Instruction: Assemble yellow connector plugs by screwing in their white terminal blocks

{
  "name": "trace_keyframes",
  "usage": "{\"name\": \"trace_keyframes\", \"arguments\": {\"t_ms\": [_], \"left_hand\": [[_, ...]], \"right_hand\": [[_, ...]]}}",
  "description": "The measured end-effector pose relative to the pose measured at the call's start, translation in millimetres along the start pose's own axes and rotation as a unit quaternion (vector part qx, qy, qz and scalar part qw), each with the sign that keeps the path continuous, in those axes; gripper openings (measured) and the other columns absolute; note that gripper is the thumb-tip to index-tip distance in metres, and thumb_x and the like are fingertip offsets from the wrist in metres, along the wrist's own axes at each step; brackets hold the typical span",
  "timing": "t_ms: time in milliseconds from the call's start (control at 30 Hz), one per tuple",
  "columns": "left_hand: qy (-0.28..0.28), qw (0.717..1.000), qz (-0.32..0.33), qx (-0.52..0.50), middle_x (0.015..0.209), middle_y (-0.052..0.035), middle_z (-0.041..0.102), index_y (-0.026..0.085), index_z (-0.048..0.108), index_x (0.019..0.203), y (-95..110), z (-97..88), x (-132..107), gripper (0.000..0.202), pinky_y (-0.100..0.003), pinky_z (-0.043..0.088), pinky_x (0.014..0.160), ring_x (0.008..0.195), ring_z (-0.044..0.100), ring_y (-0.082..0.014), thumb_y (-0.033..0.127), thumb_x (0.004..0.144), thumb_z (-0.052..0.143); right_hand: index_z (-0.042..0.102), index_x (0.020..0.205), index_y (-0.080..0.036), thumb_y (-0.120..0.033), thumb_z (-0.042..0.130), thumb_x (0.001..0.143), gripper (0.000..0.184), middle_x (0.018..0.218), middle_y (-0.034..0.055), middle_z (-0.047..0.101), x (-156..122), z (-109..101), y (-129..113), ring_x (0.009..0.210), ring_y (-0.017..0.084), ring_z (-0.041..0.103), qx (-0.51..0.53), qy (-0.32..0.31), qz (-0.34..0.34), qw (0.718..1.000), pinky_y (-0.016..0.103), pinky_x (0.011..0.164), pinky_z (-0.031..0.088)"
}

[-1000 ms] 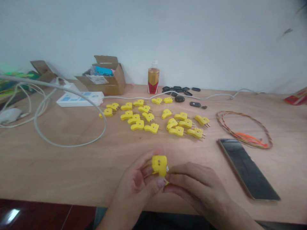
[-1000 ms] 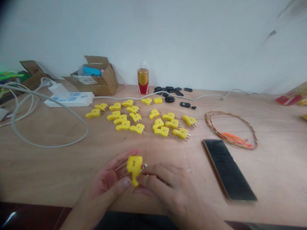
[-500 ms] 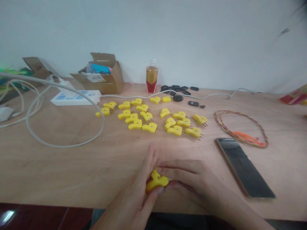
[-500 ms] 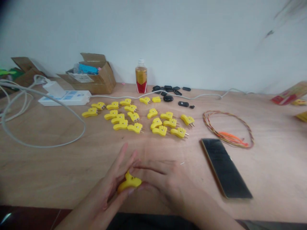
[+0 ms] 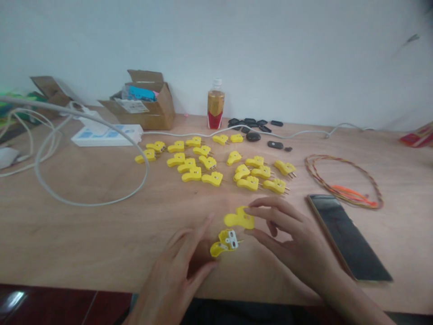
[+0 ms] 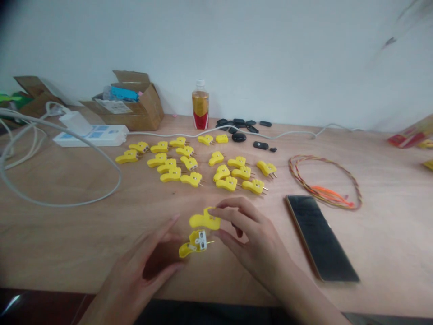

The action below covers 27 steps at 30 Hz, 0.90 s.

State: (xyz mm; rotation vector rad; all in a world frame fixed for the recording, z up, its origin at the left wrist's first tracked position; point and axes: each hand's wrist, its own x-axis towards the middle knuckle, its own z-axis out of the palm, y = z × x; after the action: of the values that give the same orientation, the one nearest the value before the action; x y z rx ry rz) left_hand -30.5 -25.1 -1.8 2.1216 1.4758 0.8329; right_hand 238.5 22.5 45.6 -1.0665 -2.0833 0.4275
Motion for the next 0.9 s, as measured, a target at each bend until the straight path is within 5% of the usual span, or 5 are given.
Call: {"name": "trace_keyframes", "arguments": {"t_ms": [267,667,900], "left_hand": [[0.024,0.998,0.045,0.038,0.132,-0.004,0.076,0.039,0.039,0.16,7,6.5,1,0.064,-0.037,0.068,0.088,0.114,0.076,-0.0253,0.018,0.103,0.059],[0.032,0.998,0.055,0.021,0.123,-0.0023,0.078,0.036,0.048,0.154,9,8.5,6,0.057,-0.033,0.067,0.086,0.109,0.077,-0.0229,0.019,0.101,0.063],[0.06,0.996,0.064,0.031,0.12,-0.0027,0.079,0.036,0.05,0.153,10,10.2,10,0.054,-0.033,0.068,0.084,0.105,0.078,-0.0229,0.022,0.103,0.061]], "right_hand": [[0.074,0.122,-0.027,-0.015,0.072,0.095,0.03,0.115,0.0073,0.073,-2,3,-3,0.066,0.012,0.064,0.0,-0.033,0.016,0.999,0.023,0.058,0.061],[0.073,0.122,-0.026,-0.017,0.071,0.096,0.028,0.116,0.0074,0.073,-4,6,3,0.061,0.011,0.062,0.008,-0.05,0.031,0.998,0.024,0.057,0.059],[0.071,0.127,-0.026,-0.015,0.07,0.096,0.032,0.12,0.0085,0.072,-10,12,8,0.086,0.017,0.075,0.034,-0.072,0.038,0.996,0.026,0.072,0.065]]}}
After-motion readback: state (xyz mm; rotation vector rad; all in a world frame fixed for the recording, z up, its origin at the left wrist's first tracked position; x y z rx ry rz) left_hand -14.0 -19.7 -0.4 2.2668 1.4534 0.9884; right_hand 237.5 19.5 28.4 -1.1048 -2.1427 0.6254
